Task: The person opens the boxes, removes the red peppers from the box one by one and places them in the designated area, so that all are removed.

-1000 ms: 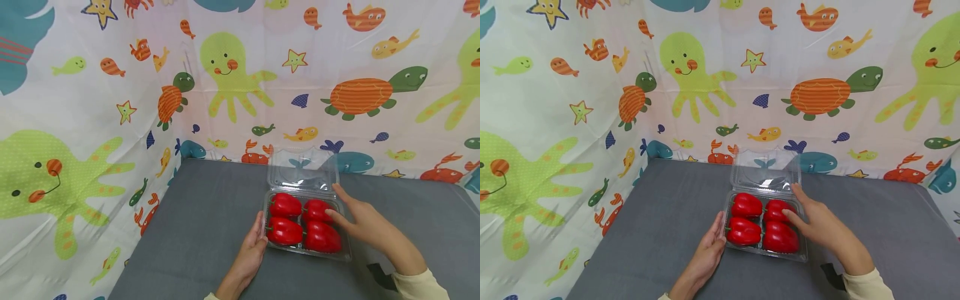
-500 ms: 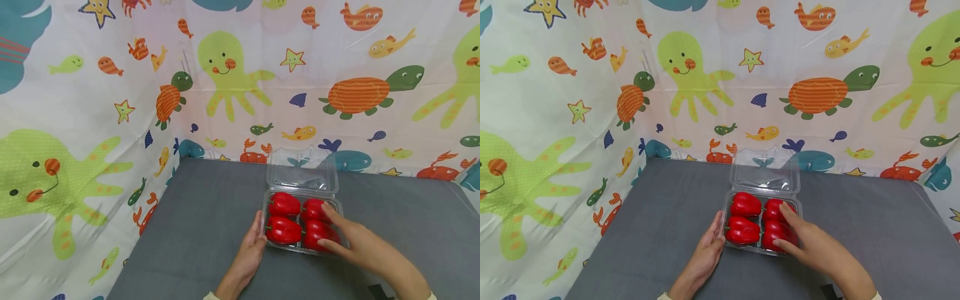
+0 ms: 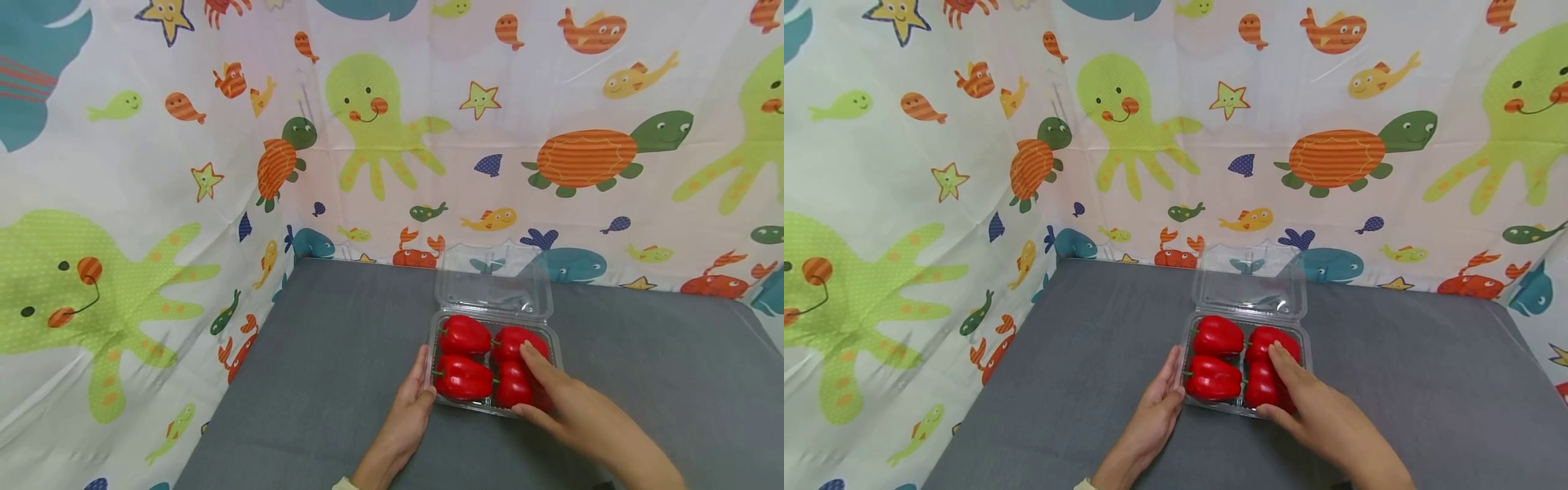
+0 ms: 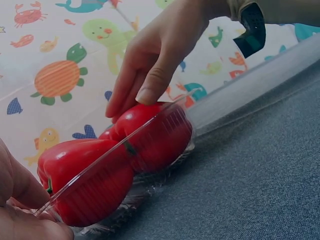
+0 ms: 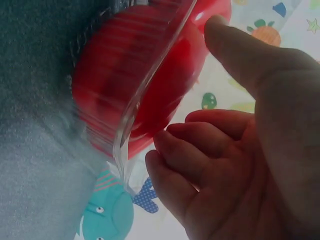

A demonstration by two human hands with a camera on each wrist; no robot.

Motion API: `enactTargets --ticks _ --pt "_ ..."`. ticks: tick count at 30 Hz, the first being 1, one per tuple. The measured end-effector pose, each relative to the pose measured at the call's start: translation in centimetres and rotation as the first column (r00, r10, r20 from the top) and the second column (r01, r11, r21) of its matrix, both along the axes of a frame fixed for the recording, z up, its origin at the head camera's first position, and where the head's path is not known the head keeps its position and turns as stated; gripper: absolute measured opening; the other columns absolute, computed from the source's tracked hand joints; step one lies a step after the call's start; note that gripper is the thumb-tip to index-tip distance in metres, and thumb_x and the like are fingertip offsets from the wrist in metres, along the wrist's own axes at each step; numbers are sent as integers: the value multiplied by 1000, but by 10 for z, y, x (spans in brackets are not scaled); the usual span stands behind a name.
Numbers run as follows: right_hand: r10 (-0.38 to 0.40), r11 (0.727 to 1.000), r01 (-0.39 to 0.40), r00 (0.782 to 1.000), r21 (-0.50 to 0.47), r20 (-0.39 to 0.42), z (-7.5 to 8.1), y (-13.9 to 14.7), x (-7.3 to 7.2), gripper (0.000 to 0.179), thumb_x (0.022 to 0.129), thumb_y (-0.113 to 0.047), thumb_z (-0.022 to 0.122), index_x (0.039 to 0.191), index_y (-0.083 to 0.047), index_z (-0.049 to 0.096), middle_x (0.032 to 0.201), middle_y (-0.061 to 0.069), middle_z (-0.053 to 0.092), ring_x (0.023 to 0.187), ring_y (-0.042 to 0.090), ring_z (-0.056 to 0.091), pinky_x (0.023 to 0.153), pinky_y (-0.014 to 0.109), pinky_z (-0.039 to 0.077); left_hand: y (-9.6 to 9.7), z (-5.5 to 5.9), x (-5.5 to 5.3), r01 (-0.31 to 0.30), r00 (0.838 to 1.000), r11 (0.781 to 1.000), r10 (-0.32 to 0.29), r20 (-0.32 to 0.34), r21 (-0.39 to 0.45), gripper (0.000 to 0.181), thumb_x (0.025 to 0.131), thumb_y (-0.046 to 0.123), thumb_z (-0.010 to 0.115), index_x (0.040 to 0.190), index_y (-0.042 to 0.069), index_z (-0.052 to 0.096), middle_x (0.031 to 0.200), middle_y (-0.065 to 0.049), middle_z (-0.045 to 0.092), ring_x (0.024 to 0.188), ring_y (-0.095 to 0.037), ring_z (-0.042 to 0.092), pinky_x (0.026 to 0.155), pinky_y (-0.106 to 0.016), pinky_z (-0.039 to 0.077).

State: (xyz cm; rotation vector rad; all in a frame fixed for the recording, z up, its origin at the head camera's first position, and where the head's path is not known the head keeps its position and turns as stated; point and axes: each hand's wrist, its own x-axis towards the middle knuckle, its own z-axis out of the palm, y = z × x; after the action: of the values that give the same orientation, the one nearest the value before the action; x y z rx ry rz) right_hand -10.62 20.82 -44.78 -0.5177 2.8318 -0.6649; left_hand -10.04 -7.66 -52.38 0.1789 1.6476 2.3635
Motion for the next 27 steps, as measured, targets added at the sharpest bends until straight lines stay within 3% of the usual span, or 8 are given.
enactTargets --ticks 12,27 --pt "12 998 -7 997 64 -80 -4 -4 1 104 84 -61 80 164 -9 39 155 24 53 129 51 61 81 60 63 1 3 1 -8 1000 1000 8 -8 3 71 107 -7 33 171 9 6 179 -6 4 164 -25 2 129 -39 11" --pt "-2 994 7 999 108 -43 -7 -7 -1 100 85 -62 79 161 -9 44 163 23 43 135 53 55 83 62 62 0 -1 0 15 1000 1000 -15 -5 -24 74 106 -8 33 171 9 3 179 -2 3 164 -21 2 127 -28 16"
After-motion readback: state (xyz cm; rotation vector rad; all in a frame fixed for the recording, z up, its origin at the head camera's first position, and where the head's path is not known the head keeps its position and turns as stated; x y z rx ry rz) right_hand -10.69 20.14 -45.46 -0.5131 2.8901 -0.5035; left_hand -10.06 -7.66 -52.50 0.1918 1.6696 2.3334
